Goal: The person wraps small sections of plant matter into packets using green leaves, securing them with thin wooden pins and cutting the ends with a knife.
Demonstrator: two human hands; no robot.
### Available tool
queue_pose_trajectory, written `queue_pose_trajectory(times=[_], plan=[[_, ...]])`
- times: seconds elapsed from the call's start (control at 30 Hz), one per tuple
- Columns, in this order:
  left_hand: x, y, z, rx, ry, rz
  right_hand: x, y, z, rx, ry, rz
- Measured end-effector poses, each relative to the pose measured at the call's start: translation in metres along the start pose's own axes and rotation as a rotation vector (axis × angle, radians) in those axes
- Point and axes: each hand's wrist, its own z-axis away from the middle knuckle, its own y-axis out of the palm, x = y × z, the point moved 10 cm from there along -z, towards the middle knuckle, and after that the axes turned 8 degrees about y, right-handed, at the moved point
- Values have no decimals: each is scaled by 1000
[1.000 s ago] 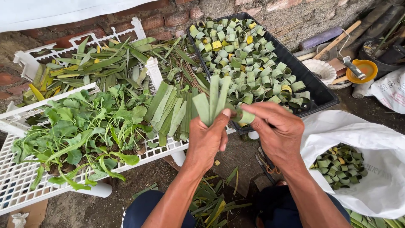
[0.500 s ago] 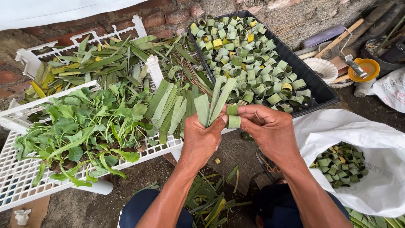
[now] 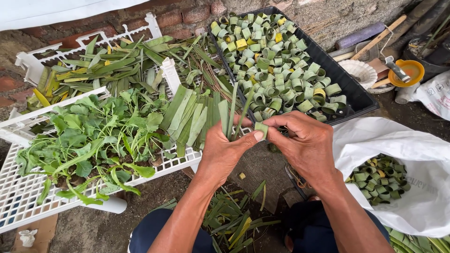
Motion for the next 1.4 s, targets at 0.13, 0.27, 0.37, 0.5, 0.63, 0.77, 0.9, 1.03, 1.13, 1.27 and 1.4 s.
queue_pose_trajectory(times=[0.13,0.27,0.37,0.5,0.63,0.77,0.9,1.03,1.13,1.27,1.4], plan=[[5,-5,3,9,-12,-84,-2,4,2,19,-43,11],[0,-11,4,-50,15,-70,-8,15,1,95,20,-54],[0,-20,-2,-120,35,-7,-2,23,-2,177,115,-94],[-11,-29,-4,-177,77,36,-12,34,3,251,165,-215],[-23,-29,-3,-182,114,-32,-26,35,5,213,195,-385],[-26,-25,-3,-111,139,-105,-25,34,3,189,208,-394],[-31,-21,-2,-84,174,-189,-30,35,6,174,221,-395],[-44,-17,0,-94,267,-323,-27,35,7,159,226,-392],[-49,-6,4,-52,342,-439,-27,35,9,143,221,-345],[-54,5,9,17,433,-569,-23,35,12,111,188,-247],[-56,5,8,60,414,-543,-18,33,9,76,174,-270]])
